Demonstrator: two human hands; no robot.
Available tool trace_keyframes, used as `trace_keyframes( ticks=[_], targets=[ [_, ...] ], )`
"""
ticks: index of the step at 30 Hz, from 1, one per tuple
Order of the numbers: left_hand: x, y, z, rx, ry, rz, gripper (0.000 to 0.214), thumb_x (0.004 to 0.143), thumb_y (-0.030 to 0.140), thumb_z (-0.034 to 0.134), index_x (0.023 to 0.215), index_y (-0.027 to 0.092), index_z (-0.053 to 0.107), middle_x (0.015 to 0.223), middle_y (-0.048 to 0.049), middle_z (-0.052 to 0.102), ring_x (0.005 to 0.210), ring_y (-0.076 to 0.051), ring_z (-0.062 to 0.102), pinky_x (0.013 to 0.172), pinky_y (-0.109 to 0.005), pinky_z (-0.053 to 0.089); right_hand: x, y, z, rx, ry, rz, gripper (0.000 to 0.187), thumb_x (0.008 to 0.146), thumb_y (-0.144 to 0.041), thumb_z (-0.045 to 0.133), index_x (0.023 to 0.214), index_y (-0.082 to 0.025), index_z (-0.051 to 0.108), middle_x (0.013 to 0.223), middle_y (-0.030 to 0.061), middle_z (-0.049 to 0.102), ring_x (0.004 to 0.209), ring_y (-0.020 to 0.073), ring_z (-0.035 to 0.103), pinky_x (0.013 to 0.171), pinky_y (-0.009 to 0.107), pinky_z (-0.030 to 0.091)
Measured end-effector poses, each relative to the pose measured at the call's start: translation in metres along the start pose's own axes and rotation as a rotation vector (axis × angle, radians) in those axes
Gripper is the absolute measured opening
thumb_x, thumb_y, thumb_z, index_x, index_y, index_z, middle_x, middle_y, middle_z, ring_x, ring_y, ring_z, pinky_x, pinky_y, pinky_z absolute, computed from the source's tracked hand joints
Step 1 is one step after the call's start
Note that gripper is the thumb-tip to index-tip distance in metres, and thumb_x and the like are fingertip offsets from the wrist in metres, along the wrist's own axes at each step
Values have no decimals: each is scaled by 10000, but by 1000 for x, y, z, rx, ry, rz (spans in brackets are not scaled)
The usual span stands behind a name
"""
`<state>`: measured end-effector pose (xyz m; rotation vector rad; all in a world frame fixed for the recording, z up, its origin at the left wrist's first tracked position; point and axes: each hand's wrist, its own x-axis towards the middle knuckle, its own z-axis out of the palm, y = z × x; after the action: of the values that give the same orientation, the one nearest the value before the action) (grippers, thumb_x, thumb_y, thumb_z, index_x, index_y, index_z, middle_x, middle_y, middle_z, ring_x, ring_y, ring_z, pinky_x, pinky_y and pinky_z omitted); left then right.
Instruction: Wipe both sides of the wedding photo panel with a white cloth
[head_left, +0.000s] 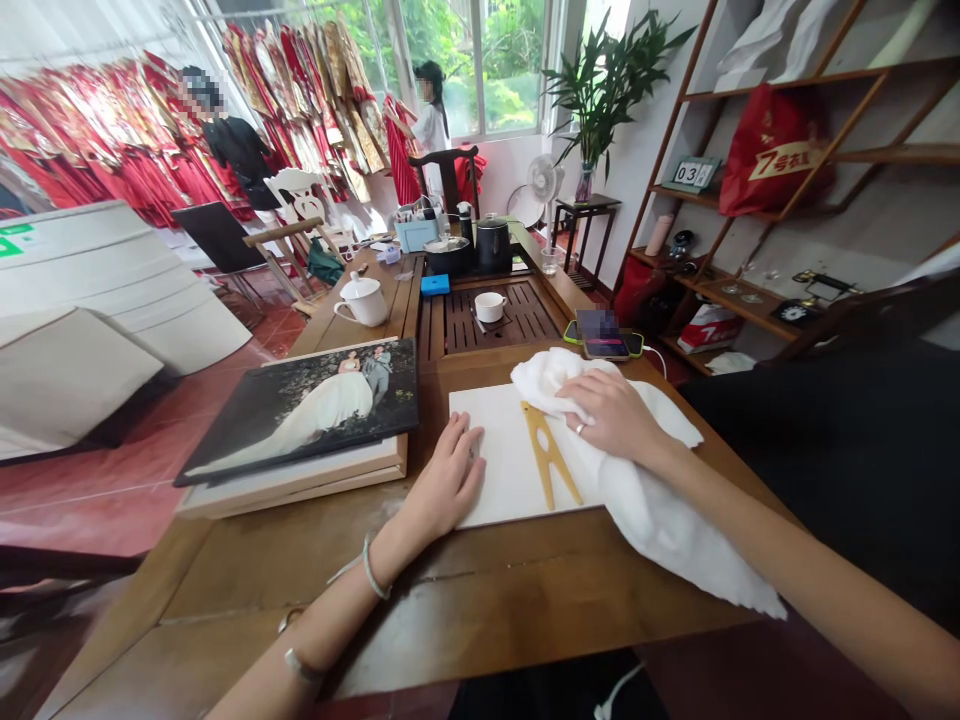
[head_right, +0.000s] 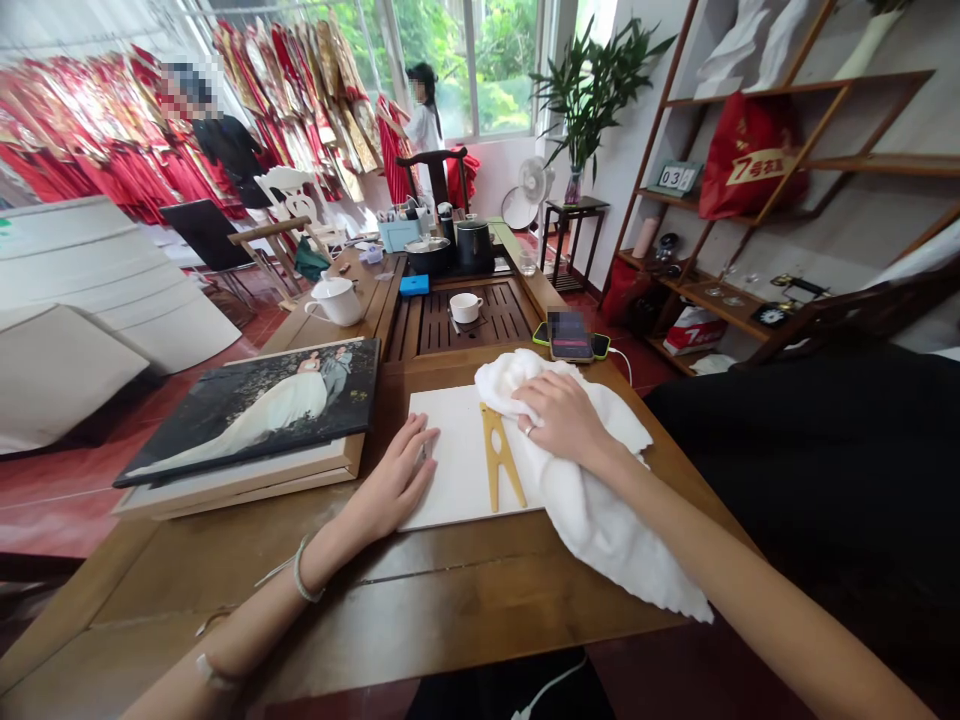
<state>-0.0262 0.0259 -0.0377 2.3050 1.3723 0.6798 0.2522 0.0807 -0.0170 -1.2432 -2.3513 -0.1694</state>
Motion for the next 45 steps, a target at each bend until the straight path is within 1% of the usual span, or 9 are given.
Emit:
trace_keyframes(
  ticks=[3,6,12,18,25,32,36,41,45],
  targets=[
    [0,0,0,4,-4,-3,399,933,294,380,1289,132,459,1507,-200,309,1451,-296,185,1169,-519,213,-7,-21,-3,42,-5,-76,228,735,-126,528,918,-165,657,943,79,690,897,251,575,791,384,424],
    [0,0,0,0,-7,-5,402,929,283,384,1290,124,460,1512,-210,300,1450,-305,185,1167,-527,214,-33,-36,-16,86,-21,-174,257,724,-117,520,937,-182,647,979,80,684,916,261,570,796,400,434],
    [0,0,1,21,-12,4,395,932,279,383,1291,129,451,1511,-204,303,1451,-299,182,1162,-529,235,-75,-20,-38,115,-32,-202,315,744,-121,506,1016,-223,628,1085,75,673,1026,265,567,849,424,448],
    [0,0,0,41,2,23,379,934,273,389,1283,139,453,1499,-207,327,1443,-304,209,1148,-540,262,-38,-5,-22,19,-43,-57,239,799,-158,510,995,-188,642,1053,83,679,994,266,571,819,399,429],
    [1,-3,0,22,-17,11,385,933,277,398,1287,131,444,1506,-205,304,1448,-295,195,1159,-527,238,19,-32,3,-28,-105,-136,213,778,-134,535,940,-167,668,1017,87,683,988,274,529,832,396,373],
    [2,-1,-4,-16,-22,59,426,926,266,415,1337,156,425,1489,-175,333,1449,-291,189,1174,-505,226,-3,-65,-3,94,-107,-420,232,739,-128,552,944,-173,650,1091,82,672,984,274,520,780,395,367],
    [0,-8,-1,-29,-28,51,467,917,257,417,1371,152,395,1521,-182,276,1448,-313,185,1173,-526,219,-27,-72,-20,252,-137,-489,258,694,-120,543,926,-192,631,1101,50,670,989,261,533,776,392,384],
    [-1,-9,-1,14,-43,36,442,903,229,421,1329,109,425,1516,-214,279,1446,-318,192,1163,-520,252,-38,-51,-31,444,-120,-403,288,671,-94,507,918,-203,608,1057,38,680,961,222,568,807,375,413],
    [1,-3,-4,40,-41,21,396,930,268,390,1293,124,452,1508,-209,302,1445,-302,203,1159,-522,258,-31,-19,-20,324,-28,-193,262,727,-98,502,942,-197,613,1026,62,683,989,237,583,842,390,417]
  ],
)
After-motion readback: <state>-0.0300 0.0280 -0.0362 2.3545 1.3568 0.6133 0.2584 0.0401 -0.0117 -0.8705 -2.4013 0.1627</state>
